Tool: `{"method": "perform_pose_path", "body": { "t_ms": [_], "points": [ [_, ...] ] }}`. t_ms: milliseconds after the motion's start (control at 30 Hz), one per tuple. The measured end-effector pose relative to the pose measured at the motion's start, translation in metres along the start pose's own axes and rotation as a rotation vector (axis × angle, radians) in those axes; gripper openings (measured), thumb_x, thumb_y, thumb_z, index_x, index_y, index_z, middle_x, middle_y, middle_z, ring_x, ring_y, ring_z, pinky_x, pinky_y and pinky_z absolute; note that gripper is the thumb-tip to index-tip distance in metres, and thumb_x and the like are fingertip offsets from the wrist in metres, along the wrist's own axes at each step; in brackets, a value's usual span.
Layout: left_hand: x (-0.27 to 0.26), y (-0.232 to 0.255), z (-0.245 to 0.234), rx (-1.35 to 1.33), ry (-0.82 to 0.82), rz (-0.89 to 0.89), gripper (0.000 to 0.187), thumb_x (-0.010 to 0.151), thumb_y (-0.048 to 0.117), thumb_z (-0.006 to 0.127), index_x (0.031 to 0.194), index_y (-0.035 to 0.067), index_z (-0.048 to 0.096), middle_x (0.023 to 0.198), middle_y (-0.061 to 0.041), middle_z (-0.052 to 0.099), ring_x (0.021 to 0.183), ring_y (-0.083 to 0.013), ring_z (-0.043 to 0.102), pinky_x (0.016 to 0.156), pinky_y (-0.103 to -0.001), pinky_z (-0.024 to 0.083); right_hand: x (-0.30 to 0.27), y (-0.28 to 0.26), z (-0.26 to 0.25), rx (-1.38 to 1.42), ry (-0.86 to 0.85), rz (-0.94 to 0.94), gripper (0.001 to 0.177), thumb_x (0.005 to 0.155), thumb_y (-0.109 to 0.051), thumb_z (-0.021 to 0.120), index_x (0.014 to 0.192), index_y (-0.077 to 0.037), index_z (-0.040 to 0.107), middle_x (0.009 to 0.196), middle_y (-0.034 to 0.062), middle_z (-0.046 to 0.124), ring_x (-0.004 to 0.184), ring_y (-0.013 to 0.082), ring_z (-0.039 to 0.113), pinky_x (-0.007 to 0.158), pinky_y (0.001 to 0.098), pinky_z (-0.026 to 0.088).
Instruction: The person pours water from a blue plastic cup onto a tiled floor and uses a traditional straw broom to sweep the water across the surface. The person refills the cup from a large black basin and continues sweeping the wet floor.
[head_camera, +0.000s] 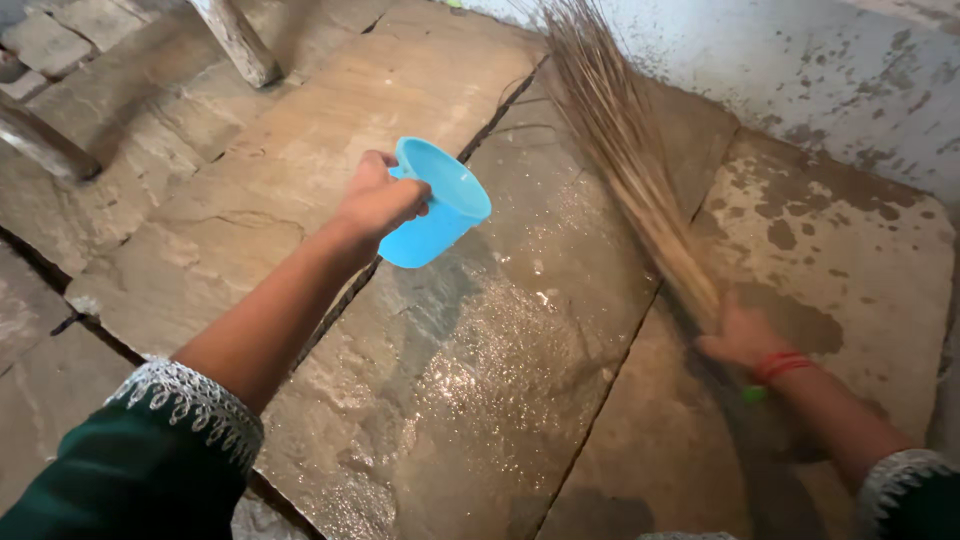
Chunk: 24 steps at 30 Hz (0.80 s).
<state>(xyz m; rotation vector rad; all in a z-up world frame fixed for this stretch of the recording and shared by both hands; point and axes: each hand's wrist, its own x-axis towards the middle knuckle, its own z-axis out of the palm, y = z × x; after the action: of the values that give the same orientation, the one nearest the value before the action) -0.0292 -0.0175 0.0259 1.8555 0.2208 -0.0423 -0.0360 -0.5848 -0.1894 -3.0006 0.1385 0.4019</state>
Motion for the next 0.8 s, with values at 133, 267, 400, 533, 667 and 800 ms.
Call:
{"method": "perform_pose_path", "body": {
  "t_ms": [133, 267, 400, 533, 667, 800],
  "points": [
    [0.002, 0.003, 0.003, 0.059, 0.034, -0.057, 0.070, 0.078, 0.008, 0.064, 0.140, -0.003, 0.033, 0.086, -0.012, 0.068, 0.077, -0.0188, 0.066, 0.067, -0.033, 0.054, 0.001, -0.005, 0.035, 0.032, -0.037, -0.043, 0.102, 0.073, -0.039, 0.080, 0.149, 0.003, 0.026, 0.106, 0.0374, 0.068, 0.102, 0.0513, 0.070, 0.091, 0.0527, 0.060],
    [0.008, -0.003, -0.001, 0.014, 0.018, -0.025, 0.071, 0.078, 0.008, 0.064, 0.140, -0.006, 0.032, 0.086, -0.013, 0.068, 0.077, -0.0195, 0.066, 0.067, -0.034, 0.055, -0.031, -0.017, 0.034, 0.105, 0.043, -0.250, 0.090, 0.070, -0.033, 0.084, 0.136, 0.001, 0.033, 0.106, 0.0389, 0.063, 0.100, 0.0551, 0.064, 0.086, 0.0559, 0.055],
    [0.018, -0.010, -0.009, 0.004, 0.046, -0.002, 0.072, 0.077, 0.007, 0.064, 0.140, -0.008, 0.032, 0.084, -0.015, 0.067, 0.074, -0.0205, 0.066, 0.064, -0.034, 0.055, -0.065, -0.041, 0.011, 0.040, -0.122, -0.180, 0.089, 0.076, -0.035, 0.078, 0.140, 0.002, 0.029, 0.098, 0.0349, 0.067, 0.095, 0.0497, 0.071, 0.086, 0.0519, 0.059],
    [0.024, -0.015, -0.020, -0.018, 0.097, 0.041, 0.068, 0.076, 0.006, 0.064, 0.134, -0.015, 0.037, 0.080, -0.015, 0.068, 0.068, -0.0199, 0.066, 0.058, -0.033, 0.054, -0.100, -0.061, -0.001, 0.065, -0.209, -0.204, 0.085, 0.077, -0.036, 0.075, 0.139, 0.001, 0.031, 0.095, 0.0334, 0.070, 0.093, 0.0467, 0.073, 0.084, 0.0487, 0.061],
    [0.029, -0.021, -0.026, 0.018, 0.119, 0.039, 0.065, 0.075, 0.006, 0.064, 0.132, -0.017, 0.040, 0.077, -0.015, 0.068, 0.065, -0.0189, 0.065, 0.057, -0.033, 0.053, -0.124, -0.066, -0.006, 0.107, -0.184, -0.330, 0.095, 0.076, -0.034, 0.075, 0.147, -0.001, 0.022, 0.093, 0.0341, 0.069, 0.089, 0.0490, 0.071, 0.082, 0.0505, 0.057],
    [0.027, -0.019, -0.031, 0.041, 0.047, 0.067, 0.054, 0.080, 0.007, 0.063, 0.121, -0.029, 0.061, 0.080, -0.016, 0.069, 0.068, -0.0193, 0.065, 0.059, -0.033, 0.052, -0.124, -0.059, -0.015, 0.100, -0.160, -0.287, 0.100, 0.076, -0.037, 0.076, 0.150, 0.000, 0.020, 0.097, 0.0347, 0.070, 0.087, 0.0461, 0.074, 0.076, 0.0506, 0.061]
  ]
}}
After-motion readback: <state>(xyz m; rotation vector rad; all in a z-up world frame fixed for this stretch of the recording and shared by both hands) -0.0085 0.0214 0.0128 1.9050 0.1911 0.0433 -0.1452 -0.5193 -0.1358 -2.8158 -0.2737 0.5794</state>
